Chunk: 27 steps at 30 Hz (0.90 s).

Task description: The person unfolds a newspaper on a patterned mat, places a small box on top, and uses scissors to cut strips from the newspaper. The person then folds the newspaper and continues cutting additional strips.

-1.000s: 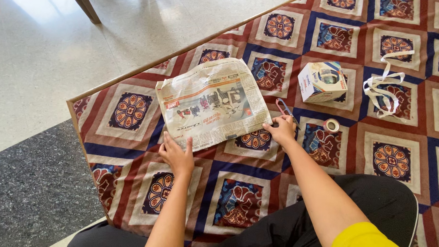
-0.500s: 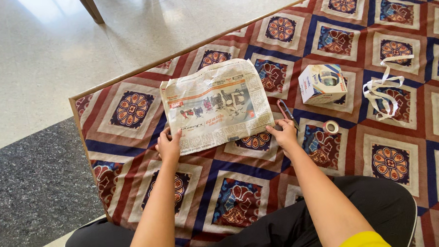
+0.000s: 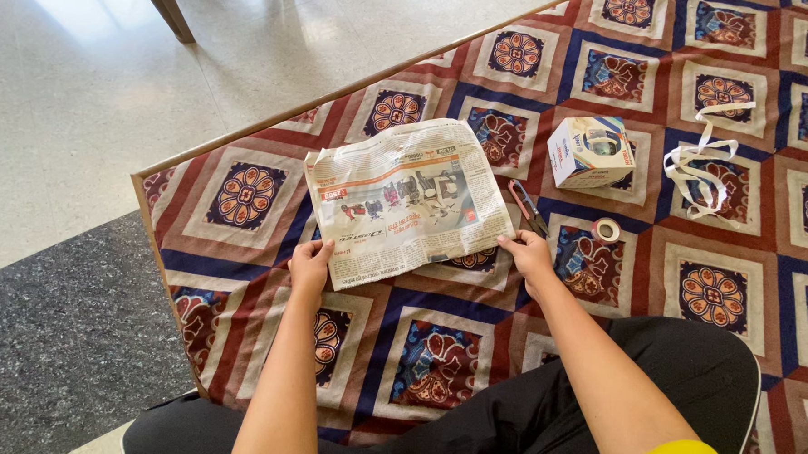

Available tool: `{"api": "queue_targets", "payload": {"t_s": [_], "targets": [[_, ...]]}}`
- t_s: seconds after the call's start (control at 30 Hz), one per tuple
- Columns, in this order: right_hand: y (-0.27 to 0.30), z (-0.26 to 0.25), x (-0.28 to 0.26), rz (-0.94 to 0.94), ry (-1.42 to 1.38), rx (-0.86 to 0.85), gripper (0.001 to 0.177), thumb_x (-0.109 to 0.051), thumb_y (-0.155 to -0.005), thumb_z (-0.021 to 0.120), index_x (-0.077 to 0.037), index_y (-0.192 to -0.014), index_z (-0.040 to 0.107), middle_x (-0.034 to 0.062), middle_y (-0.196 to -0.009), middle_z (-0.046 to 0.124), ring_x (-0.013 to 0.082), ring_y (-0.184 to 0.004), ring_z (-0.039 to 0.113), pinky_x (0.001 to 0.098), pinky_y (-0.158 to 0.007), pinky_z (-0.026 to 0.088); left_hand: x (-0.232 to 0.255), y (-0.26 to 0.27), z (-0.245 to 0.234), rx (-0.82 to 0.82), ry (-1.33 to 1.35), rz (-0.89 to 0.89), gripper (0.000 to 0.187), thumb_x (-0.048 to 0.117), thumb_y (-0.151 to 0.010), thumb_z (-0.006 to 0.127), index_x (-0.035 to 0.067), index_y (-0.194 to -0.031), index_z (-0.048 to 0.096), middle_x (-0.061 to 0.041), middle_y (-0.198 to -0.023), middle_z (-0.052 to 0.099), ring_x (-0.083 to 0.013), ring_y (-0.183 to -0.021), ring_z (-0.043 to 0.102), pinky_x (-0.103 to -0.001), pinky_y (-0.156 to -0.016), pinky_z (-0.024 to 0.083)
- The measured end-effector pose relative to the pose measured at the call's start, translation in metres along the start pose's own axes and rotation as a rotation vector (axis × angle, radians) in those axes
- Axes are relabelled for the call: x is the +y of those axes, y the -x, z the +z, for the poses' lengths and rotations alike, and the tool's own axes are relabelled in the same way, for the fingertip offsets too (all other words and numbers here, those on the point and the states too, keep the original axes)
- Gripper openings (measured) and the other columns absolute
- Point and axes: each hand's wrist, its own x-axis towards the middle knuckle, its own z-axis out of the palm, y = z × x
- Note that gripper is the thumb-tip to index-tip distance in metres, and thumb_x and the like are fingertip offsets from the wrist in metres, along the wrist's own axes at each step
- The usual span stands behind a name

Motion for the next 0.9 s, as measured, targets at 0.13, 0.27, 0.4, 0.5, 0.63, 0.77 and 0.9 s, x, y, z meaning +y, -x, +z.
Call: {"api": "queue_targets", "payload": {"t_s": [0.13,0.27,0.4,0.5,0.63,0.77,0.9], "targets": [[0.012,0.005,-0.006,0.022,0.063,0.082,0.031,-0.023,-0.094,0.071,0.0,-0.116,0.071,0.0054,-0.107,0.074,0.0156,-0.099,0.066,0.0306,-0.089,0.048,-0.007,0.001,-0.002,-0.115,0.219,-0.228,0.028,0.027,-0.092,0.074,0.001,-0.102,0.075,-0.002,-0.095,0.073,-0.0103,-0.084,0.065,-0.029,-0.078,0.051],[0.009,0.009,-0.015,0.057,0.19,0.107,0.041,-0.024,-0.092,0.069,-0.004,-0.128,0.066,0.0054,-0.115,0.073,0.0171,-0.104,0.066,0.0327,-0.092,0.049,-0.012,0.01,-0.004,-0.213,0.324,-0.267,0.025,0.024,-0.095,0.071,0.0,-0.102,0.075,-0.003,-0.091,0.075,-0.0099,-0.081,0.064,-0.026,-0.074,0.05],[0.006,0.013,-0.018,0.098,0.284,0.123,0.059,-0.025,-0.09,0.071,-0.006,-0.143,0.052,0.0106,-0.127,0.068,0.0232,-0.113,0.065,0.0377,-0.096,0.05,-0.003,0.018,-0.004,-0.204,0.306,-0.197,0.026,0.023,-0.096,0.072,-0.003,-0.101,0.076,-0.005,-0.088,0.075,-0.0108,-0.075,0.063,-0.027,-0.07,0.049],[0.011,0.018,-0.019,-0.039,0.522,0.242,0.075,-0.031,-0.084,0.078,-0.004,-0.146,0.046,0.0149,-0.141,0.055,0.0299,-0.124,0.058,0.0415,-0.102,0.048,0.012,0.032,-0.005,-0.186,0.477,-0.297,0.024,0.022,-0.094,0.069,-0.001,-0.1,0.075,-0.004,-0.087,0.074,-0.0104,-0.072,0.065,-0.027,-0.068,0.05],[0.03,0.032,-0.027,-0.036,0.743,0.284,0.085,-0.034,-0.074,0.085,-0.007,-0.144,0.046,0.0186,-0.141,0.049,0.0366,-0.126,0.055,0.0451,-0.104,0.047,0.038,0.038,-0.004,-0.137,0.534,-0.286,0.021,0.019,-0.094,0.068,-0.002,-0.096,0.072,-0.004,-0.084,0.072,-0.0105,-0.071,0.063,-0.027,-0.065,0.05],[0.043,0.048,-0.036,-0.016,0.794,0.242,0.093,-0.037,-0.071,0.086,-0.007,-0.146,0.04,0.018,-0.144,0.045,0.0367,-0.125,0.055,0.0462,-0.101,0.049,0.065,0.028,-0.008,-0.053,0.533,-0.155,0.021,0.018,-0.095,0.067,-0.003,-0.094,0.071,-0.005,-0.084,0.072,-0.0103,-0.07,0.062,-0.027,-0.066,0.05],[0.04,0.067,-0.036,-0.059,0.812,0.175,0.087,-0.039,-0.075,0.086,-0.005,-0.144,0.045,0.0219,-0.145,0.047,0.0381,-0.129,0.053,0.0459,-0.105,0.047,0.105,0.017,-0.018,0.035,0.434,-0.018,0.018,0.015,-0.097,0.068,-0.004,-0.096,0.067,-0.006,-0.085,0.069,-0.0102,-0.072,0.059,-0.028,-0.067,0.048]]}}
